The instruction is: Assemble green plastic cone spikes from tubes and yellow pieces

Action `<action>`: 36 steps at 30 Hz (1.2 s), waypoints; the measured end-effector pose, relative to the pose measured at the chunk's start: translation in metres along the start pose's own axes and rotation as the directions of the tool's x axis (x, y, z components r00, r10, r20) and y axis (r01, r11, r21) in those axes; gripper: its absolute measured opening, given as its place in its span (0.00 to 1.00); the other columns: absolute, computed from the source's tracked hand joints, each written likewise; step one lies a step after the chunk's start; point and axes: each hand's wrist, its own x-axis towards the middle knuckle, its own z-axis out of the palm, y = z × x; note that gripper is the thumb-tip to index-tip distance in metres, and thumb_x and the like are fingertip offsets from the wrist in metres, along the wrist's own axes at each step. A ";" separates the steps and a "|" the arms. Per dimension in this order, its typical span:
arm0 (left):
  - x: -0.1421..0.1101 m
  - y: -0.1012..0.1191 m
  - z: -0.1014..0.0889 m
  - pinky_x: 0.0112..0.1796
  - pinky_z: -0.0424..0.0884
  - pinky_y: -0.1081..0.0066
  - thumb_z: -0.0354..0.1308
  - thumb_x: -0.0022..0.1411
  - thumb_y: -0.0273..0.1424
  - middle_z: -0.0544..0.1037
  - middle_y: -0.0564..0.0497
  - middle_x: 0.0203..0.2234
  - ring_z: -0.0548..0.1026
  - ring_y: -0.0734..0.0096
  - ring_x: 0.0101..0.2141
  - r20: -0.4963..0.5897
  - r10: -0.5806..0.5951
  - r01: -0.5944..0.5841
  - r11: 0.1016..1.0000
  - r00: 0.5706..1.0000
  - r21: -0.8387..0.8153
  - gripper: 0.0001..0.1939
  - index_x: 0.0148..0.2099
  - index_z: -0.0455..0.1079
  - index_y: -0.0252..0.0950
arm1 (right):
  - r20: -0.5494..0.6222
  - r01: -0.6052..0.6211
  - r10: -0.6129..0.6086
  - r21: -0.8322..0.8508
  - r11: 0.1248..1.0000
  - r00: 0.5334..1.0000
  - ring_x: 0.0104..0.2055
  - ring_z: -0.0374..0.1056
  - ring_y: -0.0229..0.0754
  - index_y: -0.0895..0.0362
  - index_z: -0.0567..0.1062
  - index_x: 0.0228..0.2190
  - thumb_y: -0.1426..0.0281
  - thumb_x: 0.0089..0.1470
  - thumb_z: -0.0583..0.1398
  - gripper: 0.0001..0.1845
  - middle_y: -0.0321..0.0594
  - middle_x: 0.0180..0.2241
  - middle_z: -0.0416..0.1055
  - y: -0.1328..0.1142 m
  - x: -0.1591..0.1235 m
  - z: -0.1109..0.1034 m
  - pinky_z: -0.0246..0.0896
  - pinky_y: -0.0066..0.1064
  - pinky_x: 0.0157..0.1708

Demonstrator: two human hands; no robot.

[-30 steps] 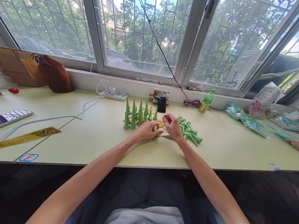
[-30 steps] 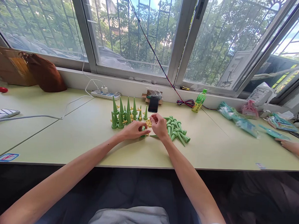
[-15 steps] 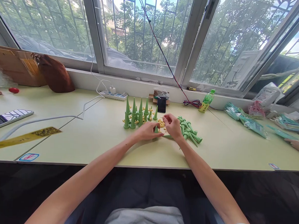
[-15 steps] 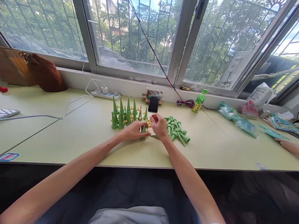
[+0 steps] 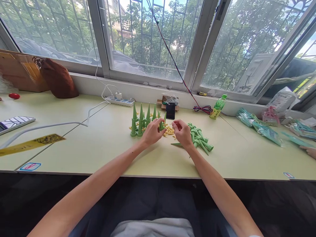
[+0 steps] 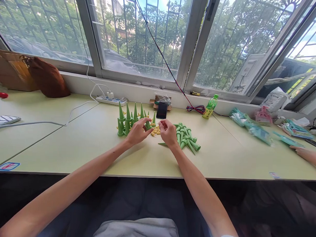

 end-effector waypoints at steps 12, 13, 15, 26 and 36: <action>-0.001 0.001 0.002 0.38 0.69 0.66 0.59 0.61 0.30 0.73 0.49 0.42 0.70 0.75 0.25 0.020 0.013 -0.012 1.000 1.000 -0.004 0.15 0.50 0.65 0.37 | 0.029 0.043 -0.044 0.036 0.998 0.999 0.29 0.68 0.40 0.57 0.75 0.33 0.59 0.59 0.56 0.15 0.40 0.28 0.74 -0.001 0.000 0.000 0.63 0.30 0.32; -0.001 0.001 0.002 0.38 0.69 0.66 0.59 0.61 0.30 0.73 0.50 0.42 0.70 0.75 0.25 0.025 0.015 -0.014 1.000 1.000 -0.008 0.15 0.50 0.65 0.37 | 0.031 0.048 -0.049 0.037 0.998 0.998 0.29 0.68 0.40 0.57 0.75 0.33 0.59 0.59 0.56 0.15 0.40 0.28 0.74 -0.001 0.000 0.000 0.63 0.30 0.32; -0.001 0.001 0.002 0.38 0.69 0.66 0.60 0.61 0.31 0.72 0.50 0.41 0.71 0.75 0.25 0.033 0.015 -0.015 1.000 0.999 -0.011 0.15 0.50 0.66 0.37 | 0.037 0.056 -0.057 0.038 0.998 0.998 0.29 0.68 0.40 0.57 0.75 0.33 0.59 0.59 0.56 0.15 0.40 0.28 0.74 0.000 0.000 0.000 0.63 0.30 0.32; -0.001 -0.002 0.004 0.39 0.69 0.66 0.60 0.61 0.31 0.72 0.50 0.41 0.71 0.75 0.25 0.070 0.037 -0.037 0.999 0.997 -0.005 0.15 0.50 0.66 0.37 | 0.114 0.058 -0.063 0.044 0.997 0.992 0.27 0.66 0.38 0.57 0.75 0.34 0.61 0.59 0.57 0.13 0.40 0.30 0.75 -0.001 -0.001 0.002 0.61 0.29 0.29; -0.002 -0.002 0.003 0.40 0.69 0.66 0.61 0.61 0.30 0.72 0.50 0.41 0.71 0.77 0.23 0.079 0.047 -0.047 0.999 0.996 -0.004 0.15 0.51 0.67 0.36 | 0.178 0.011 -0.021 0.059 0.998 0.984 0.25 0.65 0.37 0.57 0.76 0.34 0.61 0.56 0.58 0.13 0.40 0.30 0.75 0.000 -0.001 0.003 0.61 0.30 0.27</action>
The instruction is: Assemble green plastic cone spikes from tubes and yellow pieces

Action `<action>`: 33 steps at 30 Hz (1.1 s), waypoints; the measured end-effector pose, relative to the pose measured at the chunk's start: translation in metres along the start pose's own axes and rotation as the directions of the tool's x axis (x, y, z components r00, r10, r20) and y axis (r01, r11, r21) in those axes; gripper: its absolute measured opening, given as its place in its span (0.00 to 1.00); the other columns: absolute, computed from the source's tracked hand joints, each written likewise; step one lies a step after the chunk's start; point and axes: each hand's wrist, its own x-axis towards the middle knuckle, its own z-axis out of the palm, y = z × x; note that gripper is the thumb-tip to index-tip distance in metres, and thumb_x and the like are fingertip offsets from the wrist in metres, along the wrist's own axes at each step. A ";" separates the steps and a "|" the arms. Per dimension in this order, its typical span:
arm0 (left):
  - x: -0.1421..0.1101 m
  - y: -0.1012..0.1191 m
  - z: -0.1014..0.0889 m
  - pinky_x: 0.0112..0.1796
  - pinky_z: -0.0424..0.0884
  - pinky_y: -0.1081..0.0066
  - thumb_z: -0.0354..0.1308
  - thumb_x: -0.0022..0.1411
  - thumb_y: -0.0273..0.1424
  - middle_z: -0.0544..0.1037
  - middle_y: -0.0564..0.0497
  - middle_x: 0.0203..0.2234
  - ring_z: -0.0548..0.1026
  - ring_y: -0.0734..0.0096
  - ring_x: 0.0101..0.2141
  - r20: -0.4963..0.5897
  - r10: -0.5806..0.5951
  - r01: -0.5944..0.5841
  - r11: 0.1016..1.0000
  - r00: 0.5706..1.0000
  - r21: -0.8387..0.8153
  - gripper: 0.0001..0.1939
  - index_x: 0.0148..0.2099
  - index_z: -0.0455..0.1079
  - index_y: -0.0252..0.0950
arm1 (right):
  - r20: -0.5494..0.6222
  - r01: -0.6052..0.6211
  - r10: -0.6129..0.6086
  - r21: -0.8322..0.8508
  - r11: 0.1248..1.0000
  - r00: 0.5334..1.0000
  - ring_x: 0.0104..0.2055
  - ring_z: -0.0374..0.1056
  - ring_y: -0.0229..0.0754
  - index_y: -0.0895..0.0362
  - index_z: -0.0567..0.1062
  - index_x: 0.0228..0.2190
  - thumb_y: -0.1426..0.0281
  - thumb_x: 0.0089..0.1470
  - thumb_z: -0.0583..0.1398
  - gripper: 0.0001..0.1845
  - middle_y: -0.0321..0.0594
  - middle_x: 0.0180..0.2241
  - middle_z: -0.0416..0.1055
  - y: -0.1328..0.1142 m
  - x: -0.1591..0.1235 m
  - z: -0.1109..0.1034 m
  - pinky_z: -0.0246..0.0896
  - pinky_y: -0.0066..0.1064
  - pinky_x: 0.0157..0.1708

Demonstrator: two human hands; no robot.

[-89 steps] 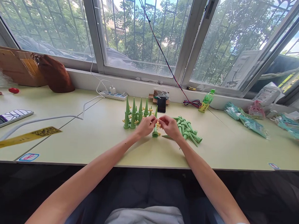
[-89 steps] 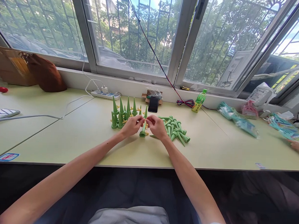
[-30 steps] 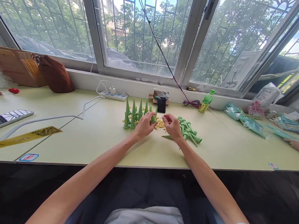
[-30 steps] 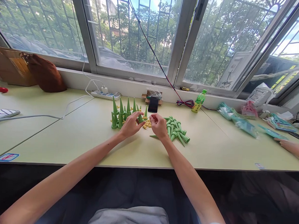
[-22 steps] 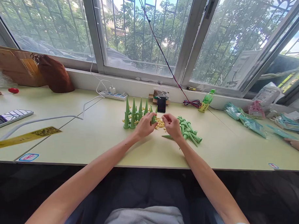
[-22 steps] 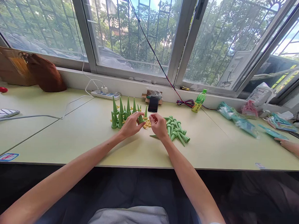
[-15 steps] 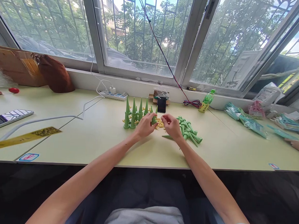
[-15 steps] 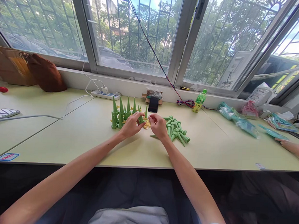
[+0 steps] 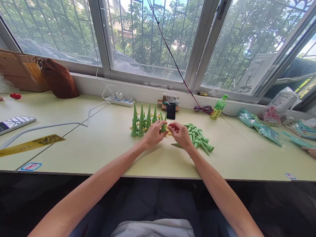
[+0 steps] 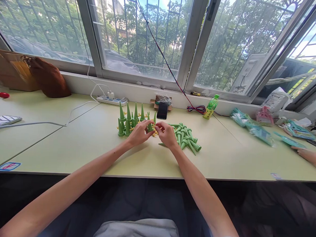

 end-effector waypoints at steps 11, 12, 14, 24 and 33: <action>0.000 0.001 0.000 0.38 0.70 0.67 0.60 0.61 0.30 0.72 0.50 0.41 0.72 0.76 0.24 0.017 0.004 -0.003 1.000 1.000 -0.026 0.15 0.51 0.68 0.37 | 0.031 -0.001 0.002 -0.015 1.000 1.000 0.25 0.65 0.37 0.57 0.76 0.35 0.60 0.57 0.58 0.14 0.40 0.32 0.76 0.002 0.000 0.000 0.61 0.30 0.28; 0.000 0.001 0.000 0.38 0.70 0.67 0.60 0.61 0.29 0.72 0.50 0.42 0.72 0.76 0.24 0.017 0.004 -0.004 1.000 1.000 -0.026 0.16 0.51 0.68 0.37 | 0.031 -0.004 0.004 -0.019 1.000 1.000 0.24 0.65 0.37 0.57 0.76 0.35 0.60 0.57 0.58 0.14 0.40 0.31 0.76 0.002 0.001 0.000 0.61 0.30 0.28; 0.000 0.000 0.000 0.39 0.70 0.67 0.61 0.61 0.29 0.72 0.50 0.43 0.72 0.77 0.24 0.018 0.007 -0.007 1.000 1.000 -0.030 0.17 0.52 0.68 0.38 | 0.030 -0.009 0.010 -0.031 0.999 1.000 0.24 0.64 0.37 0.57 0.76 0.34 0.59 0.58 0.57 0.15 0.39 0.30 0.75 0.002 0.001 0.000 0.60 0.30 0.28; -0.001 0.001 -0.001 0.38 0.70 0.68 0.60 0.62 0.30 0.72 0.50 0.42 0.72 0.77 0.25 0.023 0.043 -0.042 0.998 0.999 -0.041 0.15 0.52 0.69 0.39 | 0.001 -0.038 0.039 -0.103 0.994 0.999 0.22 0.61 0.37 0.58 0.74 0.29 0.53 0.60 0.54 0.22 0.35 0.20 0.68 0.001 0.000 -0.001 0.57 0.29 0.26; 0.000 0.003 -0.001 0.38 0.71 0.68 0.60 0.61 0.29 0.72 0.50 0.42 0.72 0.77 0.24 0.009 0.021 -0.020 0.999 1.000 -0.043 0.16 0.52 0.70 0.40 | 0.028 0.004 -0.002 -0.069 0.998 1.000 0.26 0.66 0.38 0.57 0.75 0.35 0.58 0.57 0.58 0.15 0.39 0.28 0.74 0.002 0.000 0.000 0.60 0.28 0.29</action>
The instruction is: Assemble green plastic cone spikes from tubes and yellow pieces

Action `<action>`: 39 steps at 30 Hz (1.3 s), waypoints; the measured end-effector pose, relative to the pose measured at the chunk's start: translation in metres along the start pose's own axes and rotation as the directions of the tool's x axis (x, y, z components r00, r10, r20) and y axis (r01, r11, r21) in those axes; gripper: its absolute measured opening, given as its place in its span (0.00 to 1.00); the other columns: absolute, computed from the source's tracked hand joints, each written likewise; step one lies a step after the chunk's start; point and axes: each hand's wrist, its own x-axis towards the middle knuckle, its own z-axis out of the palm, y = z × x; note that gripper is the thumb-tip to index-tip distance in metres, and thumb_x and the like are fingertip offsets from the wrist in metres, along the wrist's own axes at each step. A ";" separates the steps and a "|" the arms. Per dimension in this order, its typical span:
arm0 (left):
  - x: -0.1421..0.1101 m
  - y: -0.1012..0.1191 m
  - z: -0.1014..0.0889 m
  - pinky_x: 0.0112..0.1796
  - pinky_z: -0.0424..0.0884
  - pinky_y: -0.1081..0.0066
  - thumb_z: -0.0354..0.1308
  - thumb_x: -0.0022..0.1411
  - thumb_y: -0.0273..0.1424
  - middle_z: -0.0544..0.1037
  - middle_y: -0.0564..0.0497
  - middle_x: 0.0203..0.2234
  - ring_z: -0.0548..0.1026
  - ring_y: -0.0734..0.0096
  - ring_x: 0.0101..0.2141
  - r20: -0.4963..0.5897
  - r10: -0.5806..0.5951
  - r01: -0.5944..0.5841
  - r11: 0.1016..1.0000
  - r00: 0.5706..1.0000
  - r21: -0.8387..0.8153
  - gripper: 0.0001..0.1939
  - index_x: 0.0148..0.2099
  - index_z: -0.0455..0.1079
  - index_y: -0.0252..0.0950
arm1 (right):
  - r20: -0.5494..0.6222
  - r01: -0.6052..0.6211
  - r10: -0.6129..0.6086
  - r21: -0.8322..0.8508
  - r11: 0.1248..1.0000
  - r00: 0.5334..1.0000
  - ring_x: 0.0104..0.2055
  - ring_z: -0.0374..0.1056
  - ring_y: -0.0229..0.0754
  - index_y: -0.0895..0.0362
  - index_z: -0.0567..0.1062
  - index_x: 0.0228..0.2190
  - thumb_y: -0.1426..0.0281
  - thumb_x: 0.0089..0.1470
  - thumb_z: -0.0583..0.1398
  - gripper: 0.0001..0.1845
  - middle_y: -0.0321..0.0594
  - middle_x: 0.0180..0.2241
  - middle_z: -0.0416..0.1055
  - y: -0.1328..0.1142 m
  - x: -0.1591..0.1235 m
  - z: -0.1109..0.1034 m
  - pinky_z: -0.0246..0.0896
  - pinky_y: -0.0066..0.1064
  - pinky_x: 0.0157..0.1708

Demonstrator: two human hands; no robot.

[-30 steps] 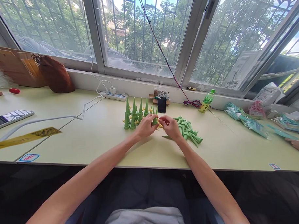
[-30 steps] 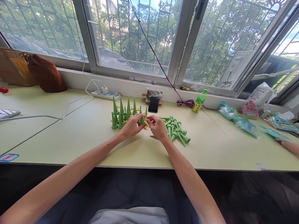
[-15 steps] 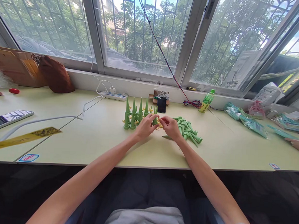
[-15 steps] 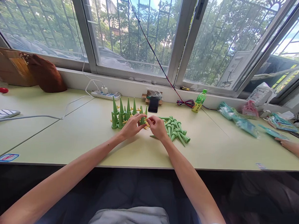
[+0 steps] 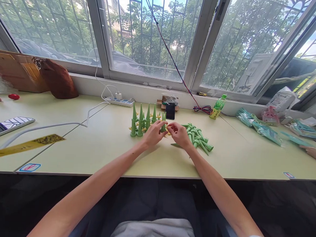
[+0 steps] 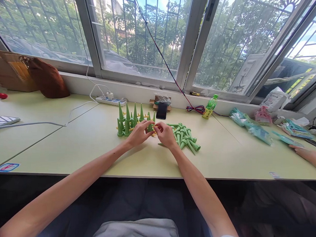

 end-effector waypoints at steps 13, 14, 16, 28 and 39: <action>0.000 0.001 0.000 0.36 0.70 0.69 0.60 0.61 0.29 0.71 0.51 0.42 0.71 0.77 0.24 -0.003 0.001 -0.001 1.000 1.000 -0.009 0.16 0.52 0.70 0.39 | -0.003 -0.017 0.017 -0.009 1.000 1.000 0.25 0.64 0.37 0.58 0.74 0.35 0.55 0.58 0.57 0.18 0.37 0.25 0.72 0.003 0.001 0.001 0.59 0.28 0.28; 0.000 0.001 0.000 0.36 0.70 0.69 0.60 0.61 0.29 0.71 0.51 0.42 0.71 0.77 0.24 -0.004 -0.001 0.001 1.000 1.000 -0.010 0.16 0.52 0.70 0.40 | -0.001 -0.010 0.010 -0.004 1.000 1.000 0.25 0.65 0.37 0.57 0.74 0.36 0.56 0.58 0.57 0.17 0.37 0.26 0.72 0.003 0.001 0.001 0.60 0.28 0.28; 0.000 0.001 0.000 0.36 0.70 0.69 0.60 0.62 0.30 0.71 0.51 0.42 0.71 0.78 0.24 -0.003 -0.004 0.004 1.000 1.000 -0.011 0.15 0.52 0.70 0.39 | 0.008 0.009 -0.009 0.004 1.000 1.000 0.25 0.65 0.37 0.57 0.74 0.36 0.57 0.57 0.58 0.16 0.38 0.28 0.73 0.003 0.001 0.001 0.60 0.29 0.28; 0.001 -0.001 0.000 0.37 0.70 0.70 0.58 0.62 0.27 0.70 0.50 0.41 0.71 0.76 0.27 -0.041 0.022 -0.021 1.000 0.999 0.021 0.15 0.52 0.70 0.40 | 0.004 -0.011 0.011 0.011 1.000 1.000 0.24 0.62 0.37 0.57 0.74 0.36 0.54 0.56 0.59 0.18 0.37 0.25 0.72 0.000 0.000 0.000 0.58 0.29 0.26; 0.001 -0.001 -0.001 0.37 0.71 0.70 0.59 0.62 0.27 0.68 0.50 0.40 0.71 0.77 0.27 -0.043 0.016 -0.015 1.000 0.999 0.025 0.15 0.52 0.70 0.40 | -0.008 -0.015 0.015 -0.041 0.999 1.000 0.23 0.61 0.37 0.57 0.74 0.29 0.50 0.58 0.56 0.22 0.36 0.22 0.69 0.000 0.000 0.000 0.57 0.29 0.26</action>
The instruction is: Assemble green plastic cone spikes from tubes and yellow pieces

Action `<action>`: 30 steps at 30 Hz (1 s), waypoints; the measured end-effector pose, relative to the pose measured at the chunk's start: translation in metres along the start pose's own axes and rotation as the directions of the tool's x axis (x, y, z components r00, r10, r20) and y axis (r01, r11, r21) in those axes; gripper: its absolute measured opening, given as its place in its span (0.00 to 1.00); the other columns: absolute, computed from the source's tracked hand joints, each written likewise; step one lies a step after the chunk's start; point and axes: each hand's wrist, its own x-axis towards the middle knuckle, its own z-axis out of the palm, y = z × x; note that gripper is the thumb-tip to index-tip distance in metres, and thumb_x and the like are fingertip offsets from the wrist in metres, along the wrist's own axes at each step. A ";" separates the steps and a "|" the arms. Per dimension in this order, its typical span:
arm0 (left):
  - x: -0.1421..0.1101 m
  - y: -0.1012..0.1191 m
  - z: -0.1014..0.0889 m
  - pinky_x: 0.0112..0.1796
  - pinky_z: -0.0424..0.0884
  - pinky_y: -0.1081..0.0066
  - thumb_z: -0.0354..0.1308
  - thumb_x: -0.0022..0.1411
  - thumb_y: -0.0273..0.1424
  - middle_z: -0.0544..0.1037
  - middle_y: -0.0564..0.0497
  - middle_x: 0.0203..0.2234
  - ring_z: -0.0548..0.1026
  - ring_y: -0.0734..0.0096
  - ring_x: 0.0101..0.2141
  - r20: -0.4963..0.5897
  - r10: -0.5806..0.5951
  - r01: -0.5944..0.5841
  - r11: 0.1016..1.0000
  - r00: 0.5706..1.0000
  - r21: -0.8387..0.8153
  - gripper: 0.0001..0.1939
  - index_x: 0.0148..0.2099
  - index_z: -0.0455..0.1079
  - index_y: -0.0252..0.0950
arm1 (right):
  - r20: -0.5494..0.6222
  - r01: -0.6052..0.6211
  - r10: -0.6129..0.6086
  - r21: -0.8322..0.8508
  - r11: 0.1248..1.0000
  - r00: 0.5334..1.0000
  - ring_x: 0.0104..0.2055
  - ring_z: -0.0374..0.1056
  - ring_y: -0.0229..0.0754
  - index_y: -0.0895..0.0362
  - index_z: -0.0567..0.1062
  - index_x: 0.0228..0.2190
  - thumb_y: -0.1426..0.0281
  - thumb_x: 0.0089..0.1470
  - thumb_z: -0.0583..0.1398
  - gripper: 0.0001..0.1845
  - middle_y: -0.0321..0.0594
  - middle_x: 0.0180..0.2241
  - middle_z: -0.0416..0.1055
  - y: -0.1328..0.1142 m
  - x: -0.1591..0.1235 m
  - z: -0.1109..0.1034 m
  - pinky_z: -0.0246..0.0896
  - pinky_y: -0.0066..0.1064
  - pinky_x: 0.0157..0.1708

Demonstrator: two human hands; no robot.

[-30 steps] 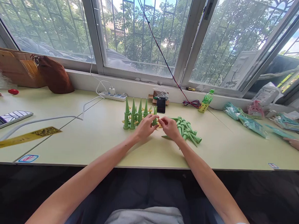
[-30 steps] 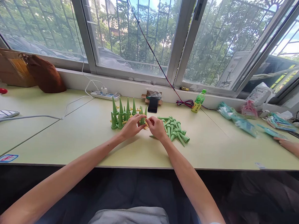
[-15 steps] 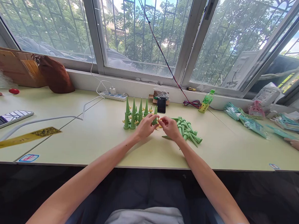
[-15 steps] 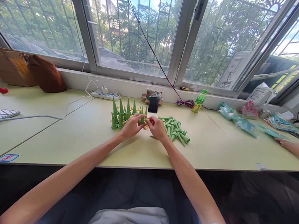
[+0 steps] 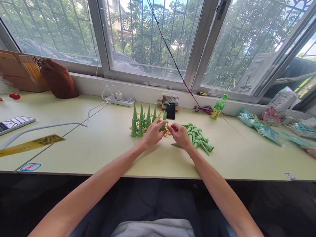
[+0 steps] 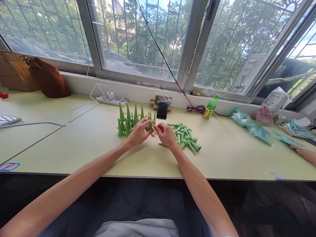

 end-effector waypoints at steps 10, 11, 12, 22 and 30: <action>-0.001 0.003 -0.001 0.38 0.71 0.69 0.59 0.61 0.27 0.68 0.51 0.40 0.71 0.78 0.25 0.030 -0.026 0.027 0.999 0.999 -0.019 0.16 0.51 0.70 0.39 | 0.012 0.010 -0.010 0.005 1.000 1.000 0.24 0.60 0.37 0.57 0.74 0.30 0.53 0.58 0.56 0.20 0.36 0.22 0.68 0.002 0.000 0.001 0.55 0.29 0.27; -0.001 0.003 -0.001 0.38 0.71 0.69 0.59 0.61 0.27 0.68 0.51 0.41 0.71 0.78 0.25 0.034 -0.026 0.027 0.999 0.999 -0.025 0.16 0.51 0.70 0.39 | 0.011 0.006 -0.006 -0.004 1.000 1.000 0.23 0.60 0.37 0.57 0.74 0.29 0.53 0.59 0.55 0.20 0.35 0.21 0.68 0.003 0.000 0.001 0.55 0.29 0.27; -0.001 0.004 -0.001 0.37 0.71 0.69 0.59 0.61 0.27 0.68 0.51 0.41 0.71 0.78 0.25 0.037 -0.025 0.027 0.999 0.999 -0.029 0.15 0.51 0.70 0.39 | 0.009 0.002 -0.002 -0.005 1.000 1.000 0.23 0.60 0.37 0.57 0.74 0.29 0.53 0.59 0.55 0.20 0.35 0.21 0.68 0.003 0.000 0.001 0.54 0.29 0.26; -0.002 0.001 0.002 0.38 0.71 0.68 0.60 0.60 0.28 0.69 0.51 0.40 0.71 0.78 0.24 0.041 -0.019 0.020 1.000 0.999 -0.024 0.16 0.51 0.71 0.39 | -0.003 -0.004 0.004 0.024 1.000 1.000 0.23 0.59 0.36 0.57 0.73 0.30 0.57 0.56 0.58 0.16 0.34 0.21 0.67 0.001 0.000 0.000 0.55 0.28 0.27; -0.003 0.001 0.002 0.37 0.70 0.69 0.60 0.60 0.27 0.69 0.51 0.40 0.70 0.78 0.24 0.048 -0.002 0.003 1.000 0.999 -0.025 0.16 0.51 0.70 0.39 | 0.005 -0.031 0.031 0.045 0.999 1.000 0.23 0.61 0.36 0.57 0.72 0.29 0.55 0.58 0.58 0.18 0.35 0.21 0.69 0.006 0.000 0.002 0.55 0.28 0.27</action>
